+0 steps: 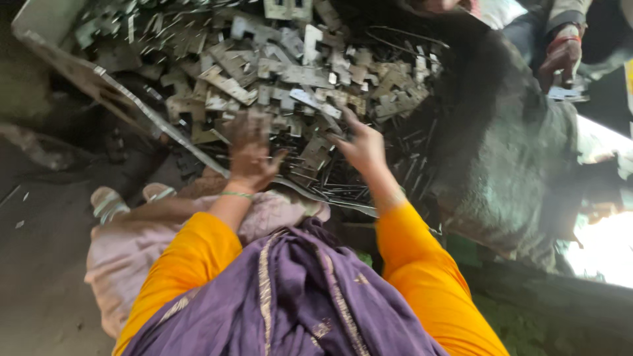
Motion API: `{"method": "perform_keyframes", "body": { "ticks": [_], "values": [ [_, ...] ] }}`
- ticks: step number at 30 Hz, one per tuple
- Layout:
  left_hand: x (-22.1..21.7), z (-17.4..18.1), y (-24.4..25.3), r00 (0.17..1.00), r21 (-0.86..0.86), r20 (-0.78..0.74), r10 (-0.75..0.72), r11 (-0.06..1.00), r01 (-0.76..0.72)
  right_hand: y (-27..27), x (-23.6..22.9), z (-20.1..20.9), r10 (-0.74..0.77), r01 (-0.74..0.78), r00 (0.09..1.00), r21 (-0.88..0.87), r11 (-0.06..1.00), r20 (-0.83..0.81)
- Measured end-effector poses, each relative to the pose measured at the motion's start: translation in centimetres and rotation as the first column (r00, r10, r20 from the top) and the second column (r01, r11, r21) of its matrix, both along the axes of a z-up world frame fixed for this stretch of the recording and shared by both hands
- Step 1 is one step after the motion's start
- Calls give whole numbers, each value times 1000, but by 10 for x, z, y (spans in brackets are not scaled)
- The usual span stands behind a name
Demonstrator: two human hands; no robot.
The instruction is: The person sorts small metal parts by hand from a large pile in a bin, picking up handfuls and moving them around to separate or organize them. The hands repeatedly reach into the pile, lift parts, and place them back or shift them within the bin.
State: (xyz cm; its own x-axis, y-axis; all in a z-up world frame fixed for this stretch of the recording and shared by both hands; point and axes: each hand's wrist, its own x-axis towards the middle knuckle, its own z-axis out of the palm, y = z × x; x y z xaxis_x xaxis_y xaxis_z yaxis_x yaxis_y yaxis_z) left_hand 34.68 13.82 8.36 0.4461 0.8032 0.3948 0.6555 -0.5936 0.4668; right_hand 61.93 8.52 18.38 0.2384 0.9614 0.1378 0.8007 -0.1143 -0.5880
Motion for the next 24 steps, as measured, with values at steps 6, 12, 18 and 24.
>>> {"method": "perform_keyframes", "body": {
  "ticks": [6,12,18,24],
  "values": [
    [-22,-2,7,993,-102,-25,114,988,-116,40,-58,-24,97,-57,968,-176,983,232],
    [-27,4,5,990,-199,-56,130,970,-139,-45,-69,-17,132,-87,978,-261,961,159],
    [-30,5,-1,984,-174,-119,131,973,-150,-105,-66,2,126,-90,984,-260,962,127],
    [-24,5,6,988,-200,-97,117,971,-134,-136,-31,19,-72,60,992,122,991,100]
  ]
}}
